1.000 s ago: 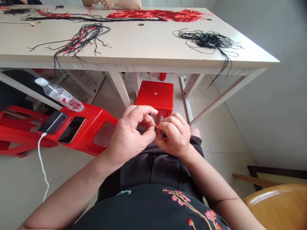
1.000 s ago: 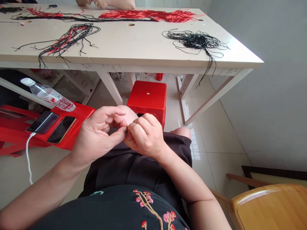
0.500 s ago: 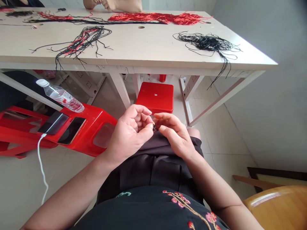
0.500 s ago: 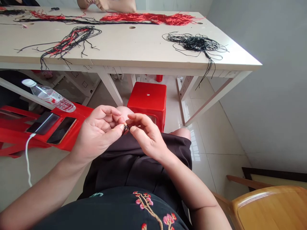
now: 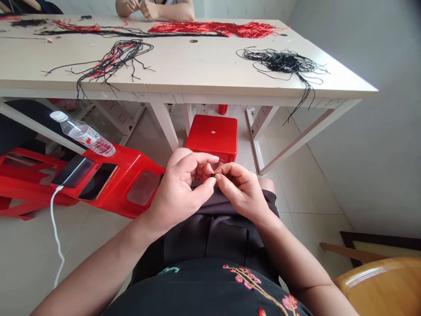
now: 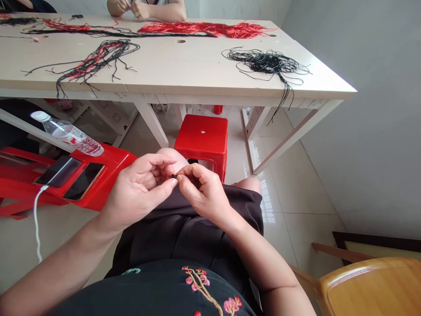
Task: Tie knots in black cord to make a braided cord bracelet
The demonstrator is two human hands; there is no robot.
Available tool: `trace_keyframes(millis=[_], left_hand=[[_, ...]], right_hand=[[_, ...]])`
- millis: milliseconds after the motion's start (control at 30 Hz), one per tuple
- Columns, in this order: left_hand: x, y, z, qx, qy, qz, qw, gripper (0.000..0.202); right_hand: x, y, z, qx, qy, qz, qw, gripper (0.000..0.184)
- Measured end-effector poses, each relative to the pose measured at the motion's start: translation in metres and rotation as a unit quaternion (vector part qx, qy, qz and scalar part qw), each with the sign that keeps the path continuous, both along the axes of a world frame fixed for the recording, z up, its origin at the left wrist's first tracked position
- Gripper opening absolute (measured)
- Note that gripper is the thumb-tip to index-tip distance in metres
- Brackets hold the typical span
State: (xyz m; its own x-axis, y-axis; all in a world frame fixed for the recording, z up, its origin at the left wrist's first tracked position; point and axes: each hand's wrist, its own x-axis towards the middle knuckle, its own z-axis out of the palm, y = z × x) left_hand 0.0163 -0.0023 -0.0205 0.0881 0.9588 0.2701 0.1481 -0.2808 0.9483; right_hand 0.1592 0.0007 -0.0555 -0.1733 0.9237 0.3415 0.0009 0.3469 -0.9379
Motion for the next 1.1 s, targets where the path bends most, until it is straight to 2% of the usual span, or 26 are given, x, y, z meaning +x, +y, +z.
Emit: trace_keyframes(millis=[167,300,400,667,833,933,1100], left_hand=[[-0.003,0.001,-0.008,0.074,0.096,-0.023,0.992,0.036],[-0.005,0.001,-0.014,0.125,0.145,-0.015,0.981,0.039],[-0.007,0.0,-0.016,0.123,0.158,-0.015,0.98,0.037],[-0.009,-0.002,-0.014,0.059,0.139,-0.039,0.988,0.028],[-0.007,0.001,-0.016,0.129,0.205,-0.011,0.97,0.013],[-0.007,0.001,-0.013,0.166,0.226,-0.012,0.96,0.013],[-0.006,0.0,-0.01,0.153,0.208,-0.02,0.966,0.015]], right_hand=[[0.001,-0.003,0.005,0.046,-0.074,-0.002,0.996,0.007],[0.003,-0.004,0.007,0.044,-0.105,-0.004,0.993,0.007],[0.006,-0.005,0.007,0.027,-0.093,-0.004,0.995,0.009],[0.006,-0.004,0.004,-0.032,-0.03,-0.005,0.999,0.009],[0.005,-0.004,0.005,-0.036,-0.024,0.007,0.999,0.008],[0.006,-0.006,0.009,-0.029,-0.045,0.005,0.999,0.01],[0.008,-0.009,0.014,-0.027,-0.063,-0.029,0.997,0.013]])
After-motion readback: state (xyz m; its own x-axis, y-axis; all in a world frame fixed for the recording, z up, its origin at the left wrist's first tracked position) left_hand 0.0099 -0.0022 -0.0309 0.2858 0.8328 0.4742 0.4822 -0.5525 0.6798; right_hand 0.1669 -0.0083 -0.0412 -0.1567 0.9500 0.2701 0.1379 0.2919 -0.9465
